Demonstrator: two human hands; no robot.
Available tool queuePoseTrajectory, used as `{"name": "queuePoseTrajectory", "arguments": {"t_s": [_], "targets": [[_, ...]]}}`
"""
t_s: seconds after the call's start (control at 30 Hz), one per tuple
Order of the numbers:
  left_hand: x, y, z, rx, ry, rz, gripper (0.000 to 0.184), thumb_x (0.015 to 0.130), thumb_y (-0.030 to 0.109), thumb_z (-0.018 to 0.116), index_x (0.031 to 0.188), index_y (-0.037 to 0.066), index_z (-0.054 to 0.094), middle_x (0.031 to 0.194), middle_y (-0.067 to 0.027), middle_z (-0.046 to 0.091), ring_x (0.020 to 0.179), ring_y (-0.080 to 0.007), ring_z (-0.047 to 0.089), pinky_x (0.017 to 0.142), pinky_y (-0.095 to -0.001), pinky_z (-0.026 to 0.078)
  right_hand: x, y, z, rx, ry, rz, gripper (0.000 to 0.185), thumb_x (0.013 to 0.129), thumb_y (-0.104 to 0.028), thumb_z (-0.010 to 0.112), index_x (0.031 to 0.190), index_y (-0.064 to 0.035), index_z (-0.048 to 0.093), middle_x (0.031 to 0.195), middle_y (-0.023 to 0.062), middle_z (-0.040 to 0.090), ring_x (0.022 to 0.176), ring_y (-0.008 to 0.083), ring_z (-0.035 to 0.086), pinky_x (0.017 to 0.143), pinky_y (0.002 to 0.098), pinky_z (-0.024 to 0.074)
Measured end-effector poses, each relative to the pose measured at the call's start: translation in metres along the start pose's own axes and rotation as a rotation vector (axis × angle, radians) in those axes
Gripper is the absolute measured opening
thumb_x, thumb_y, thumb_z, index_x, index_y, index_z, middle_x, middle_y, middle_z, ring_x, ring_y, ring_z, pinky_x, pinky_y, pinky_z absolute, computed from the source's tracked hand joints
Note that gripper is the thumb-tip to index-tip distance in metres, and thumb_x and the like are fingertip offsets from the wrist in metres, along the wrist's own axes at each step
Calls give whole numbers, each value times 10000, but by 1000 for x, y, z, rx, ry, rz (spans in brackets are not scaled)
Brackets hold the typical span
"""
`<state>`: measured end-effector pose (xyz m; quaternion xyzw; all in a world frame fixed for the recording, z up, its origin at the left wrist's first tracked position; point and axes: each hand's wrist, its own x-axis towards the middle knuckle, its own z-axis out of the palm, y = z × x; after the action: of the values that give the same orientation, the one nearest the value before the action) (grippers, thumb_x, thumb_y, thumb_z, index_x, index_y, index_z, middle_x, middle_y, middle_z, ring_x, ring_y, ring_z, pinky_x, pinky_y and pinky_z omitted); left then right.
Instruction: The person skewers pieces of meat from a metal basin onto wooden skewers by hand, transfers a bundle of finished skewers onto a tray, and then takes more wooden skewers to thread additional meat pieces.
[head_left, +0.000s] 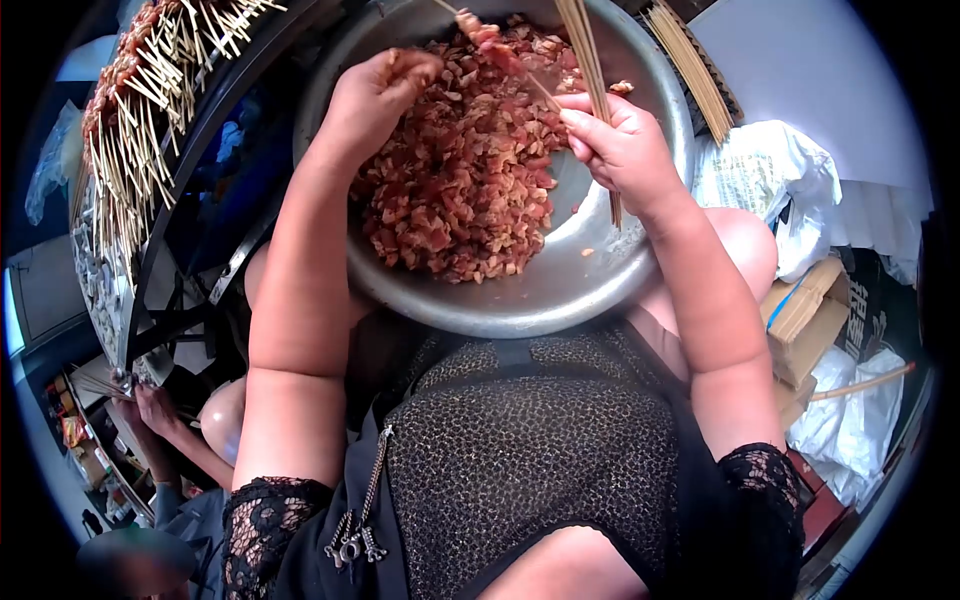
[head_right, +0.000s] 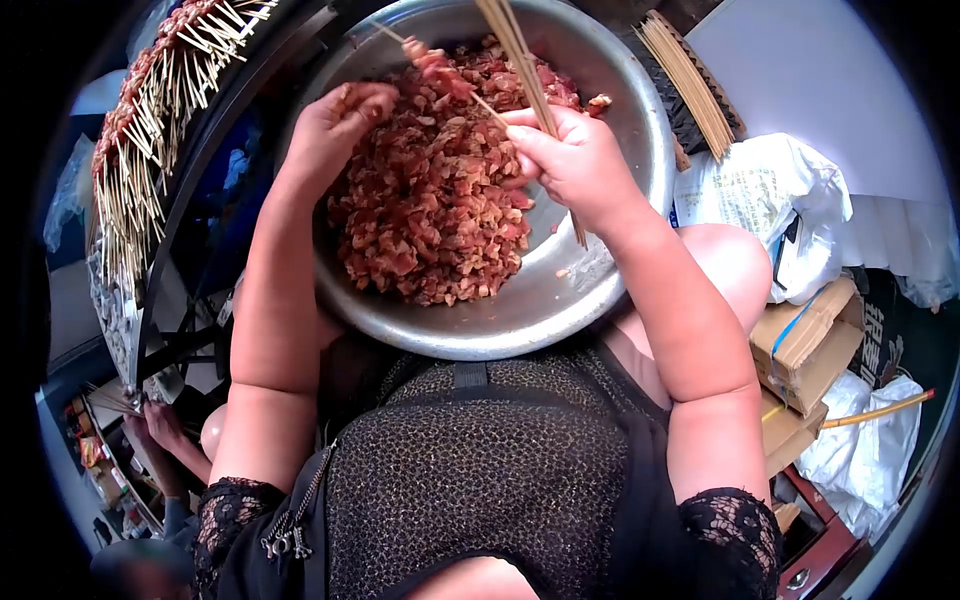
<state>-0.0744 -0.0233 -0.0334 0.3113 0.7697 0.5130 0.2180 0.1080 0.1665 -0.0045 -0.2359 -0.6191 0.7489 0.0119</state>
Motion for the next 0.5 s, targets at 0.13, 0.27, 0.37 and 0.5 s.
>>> {"name": "queuePoseTrajectory", "arguments": {"t_s": [0.13,0.27,0.37,0.5], "targets": [[-13,12,4,442,-236,-91,221,727,27,654,944,-14,643,925,-127,639,878,-195,607,801,-274,466,1,10,-9,-22,28,5,233,893,-147,556,1089,-21,561,629,-38,506,406,-14,347,344,129,241],[-18,6,15,821,-322,73,327,670,76,695,976,-14,625,914,-189,611,878,-312,588,802,-341,463,0,9,-7,-16,27,15,228,893,-146,557,1084,-23,565,627,-37,511,406,-15,351,345,130,244],[-14,15,16,842,-361,72,334,645,100,710,938,-25,610,899,-203,596,874,-344,572,798,-369,460,2,13,-8,0,26,16,223,892,-145,558,1081,-29,570,625,-40,512,405,-15,349,345,131,243],[-9,0,9,671,-357,49,288,638,128,712,829,-39,577,881,-205,572,851,-357,556,789,-394,456,0,11,-6,13,28,30,219,891,-144,560,1079,-32,573,625,-44,513,408,-17,348,347,132,243]]}}
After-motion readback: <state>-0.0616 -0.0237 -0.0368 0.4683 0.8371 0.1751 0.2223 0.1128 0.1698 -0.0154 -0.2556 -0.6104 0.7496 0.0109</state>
